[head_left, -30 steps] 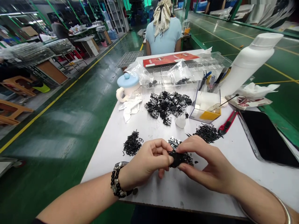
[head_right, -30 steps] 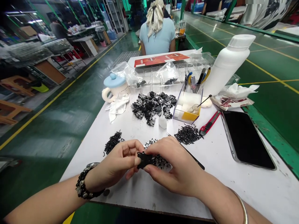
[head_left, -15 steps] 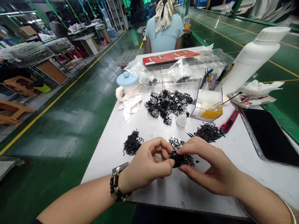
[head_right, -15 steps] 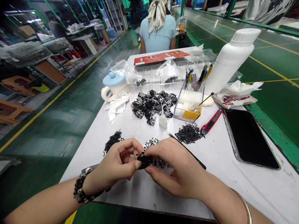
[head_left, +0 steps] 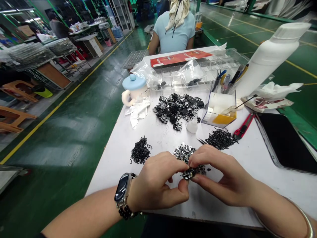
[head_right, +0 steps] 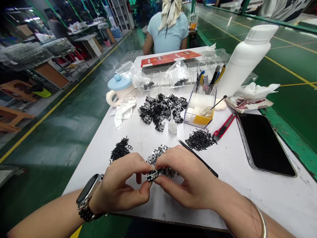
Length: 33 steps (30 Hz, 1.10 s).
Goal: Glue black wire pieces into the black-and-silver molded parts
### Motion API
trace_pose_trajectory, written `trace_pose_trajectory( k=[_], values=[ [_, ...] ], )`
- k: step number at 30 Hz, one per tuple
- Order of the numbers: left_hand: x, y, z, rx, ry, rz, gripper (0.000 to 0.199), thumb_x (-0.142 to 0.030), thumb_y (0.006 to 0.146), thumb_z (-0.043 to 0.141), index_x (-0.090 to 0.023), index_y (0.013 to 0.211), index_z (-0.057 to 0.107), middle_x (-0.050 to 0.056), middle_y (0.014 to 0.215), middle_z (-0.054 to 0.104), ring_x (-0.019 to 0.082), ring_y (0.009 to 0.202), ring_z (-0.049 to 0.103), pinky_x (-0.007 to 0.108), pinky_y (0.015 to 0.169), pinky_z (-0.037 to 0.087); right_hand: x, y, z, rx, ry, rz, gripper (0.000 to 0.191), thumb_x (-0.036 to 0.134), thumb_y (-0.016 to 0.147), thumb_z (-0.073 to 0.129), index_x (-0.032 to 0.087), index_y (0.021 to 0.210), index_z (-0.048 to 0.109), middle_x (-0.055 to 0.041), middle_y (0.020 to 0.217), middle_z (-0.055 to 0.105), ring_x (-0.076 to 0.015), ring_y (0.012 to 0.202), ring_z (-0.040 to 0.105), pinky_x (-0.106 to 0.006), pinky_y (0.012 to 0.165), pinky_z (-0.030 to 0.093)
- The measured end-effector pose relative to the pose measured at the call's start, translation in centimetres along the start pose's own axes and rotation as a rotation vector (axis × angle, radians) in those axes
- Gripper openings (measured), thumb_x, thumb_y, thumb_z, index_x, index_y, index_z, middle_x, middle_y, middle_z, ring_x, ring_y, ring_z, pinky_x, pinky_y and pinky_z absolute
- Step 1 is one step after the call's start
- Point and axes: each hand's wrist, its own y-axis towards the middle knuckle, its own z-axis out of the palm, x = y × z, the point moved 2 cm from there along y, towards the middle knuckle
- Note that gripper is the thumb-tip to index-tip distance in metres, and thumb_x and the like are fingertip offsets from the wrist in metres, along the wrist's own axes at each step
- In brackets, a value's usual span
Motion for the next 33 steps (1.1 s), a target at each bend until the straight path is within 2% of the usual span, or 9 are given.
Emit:
trace_pose_trajectory(
  k=[9, 22, 33],
  values=[
    [0.31, 0.4, -0.06, 0.009, 0.158, 0.207, 0.031, -0.005, 0.069, 0.06, -0.01, 0.099, 0.057, 0.005, 0.068, 0.065, 0.014, 0.06, 0.057, 0.028, 0.053, 0.049, 0.07, 0.01, -0.05, -0.041, -0.092, -0.125, 0.024, 0.007, 0.082, 0.056, 0.016, 0.103, 0.049, -0.0036, 0.094, 0.06, -0.0114, 0.084, 0.053, -0.029, 0.073, 0.043],
    [-0.05, 0.47, -0.09, 0.011, 0.222, 0.216, 0.025, -0.005, 0.069, 0.058, -0.012, 0.093, 0.058, 0.004, 0.067, 0.064, 0.013, 0.059, 0.055, 0.025, 0.052, 0.049, -0.06, 0.06, 0.07, -0.043, -0.118, -0.185, 0.019, 0.008, 0.083, 0.053, 0.015, 0.101, 0.049, -0.0051, 0.092, 0.06, -0.013, 0.083, 0.053, -0.031, 0.069, 0.041],
    [0.18, 0.45, 0.0, -0.001, 0.208, 0.199, 0.027, -0.005, 0.069, 0.057, -0.014, 0.095, 0.057, 0.002, 0.064, 0.062, 0.012, 0.057, 0.055, 0.024, 0.05, 0.048, -0.11, 0.12, 0.05, -0.057, -0.139, -0.165, 0.019, 0.009, 0.083, 0.054, 0.014, 0.102, 0.05, -0.0051, 0.093, 0.06, -0.0127, 0.085, 0.054, -0.03, 0.072, 0.043]
  ],
)
